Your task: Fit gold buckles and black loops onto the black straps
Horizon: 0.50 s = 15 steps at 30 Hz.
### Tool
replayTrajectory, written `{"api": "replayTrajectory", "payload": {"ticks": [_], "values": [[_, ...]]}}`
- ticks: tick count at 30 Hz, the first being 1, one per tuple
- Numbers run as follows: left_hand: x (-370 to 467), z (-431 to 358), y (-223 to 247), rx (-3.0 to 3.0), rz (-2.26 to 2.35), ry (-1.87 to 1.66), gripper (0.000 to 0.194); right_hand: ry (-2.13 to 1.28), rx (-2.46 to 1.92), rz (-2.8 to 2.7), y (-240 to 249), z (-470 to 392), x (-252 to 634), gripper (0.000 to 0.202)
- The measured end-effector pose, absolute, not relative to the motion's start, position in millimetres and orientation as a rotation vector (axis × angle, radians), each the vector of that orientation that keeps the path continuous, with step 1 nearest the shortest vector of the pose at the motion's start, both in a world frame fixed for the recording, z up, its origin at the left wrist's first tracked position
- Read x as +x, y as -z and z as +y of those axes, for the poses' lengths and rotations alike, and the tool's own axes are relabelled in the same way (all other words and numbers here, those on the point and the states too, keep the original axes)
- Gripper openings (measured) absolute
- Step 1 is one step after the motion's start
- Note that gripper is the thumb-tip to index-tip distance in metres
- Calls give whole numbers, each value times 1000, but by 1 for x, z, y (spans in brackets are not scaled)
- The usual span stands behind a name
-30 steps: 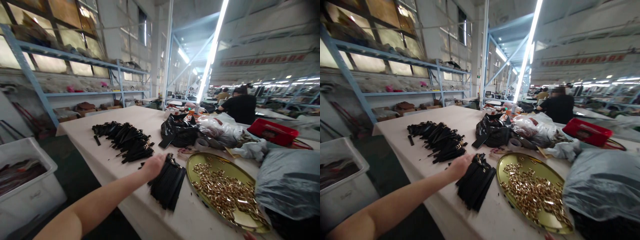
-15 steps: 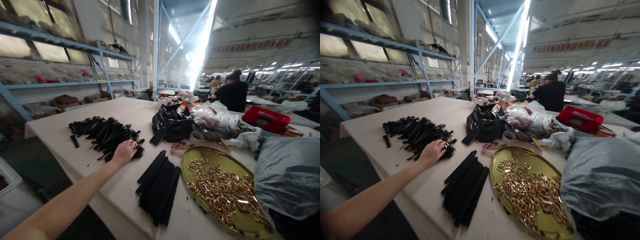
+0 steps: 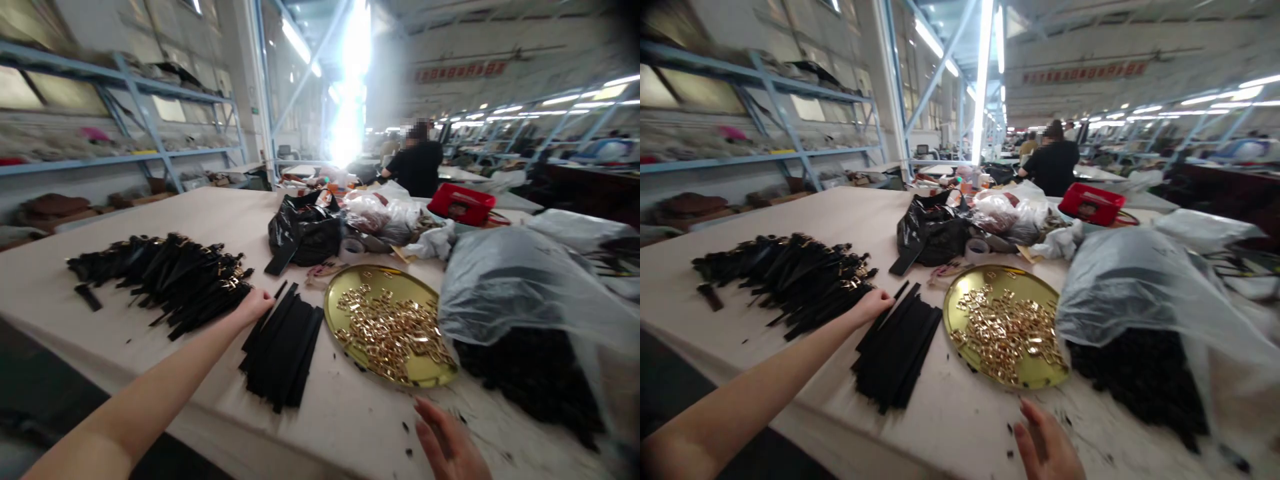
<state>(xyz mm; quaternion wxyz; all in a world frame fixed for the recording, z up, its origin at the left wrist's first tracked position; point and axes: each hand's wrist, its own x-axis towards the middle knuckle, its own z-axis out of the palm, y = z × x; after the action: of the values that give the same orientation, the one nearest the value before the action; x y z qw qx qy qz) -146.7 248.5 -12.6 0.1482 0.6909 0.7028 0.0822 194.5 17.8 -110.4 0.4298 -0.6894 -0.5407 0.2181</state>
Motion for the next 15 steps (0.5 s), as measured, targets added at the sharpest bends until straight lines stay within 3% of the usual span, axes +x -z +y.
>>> {"api": "replayTrajectory", "payload": {"ticks": [6, 12, 15], "values": [[-108, 212, -28, 2066, 1815, -611, 17, -443, -1649, -1172, 88, 20, 185, 31], [-23, 118, -23, 1543, 1089, -434, 25, -175, -1825, -1157, 79, 20, 239, 31], [17, 73, -8, 1221, 969, -351, 40, -47, -1938, -1253, 69, 19, 276, 28]]}}
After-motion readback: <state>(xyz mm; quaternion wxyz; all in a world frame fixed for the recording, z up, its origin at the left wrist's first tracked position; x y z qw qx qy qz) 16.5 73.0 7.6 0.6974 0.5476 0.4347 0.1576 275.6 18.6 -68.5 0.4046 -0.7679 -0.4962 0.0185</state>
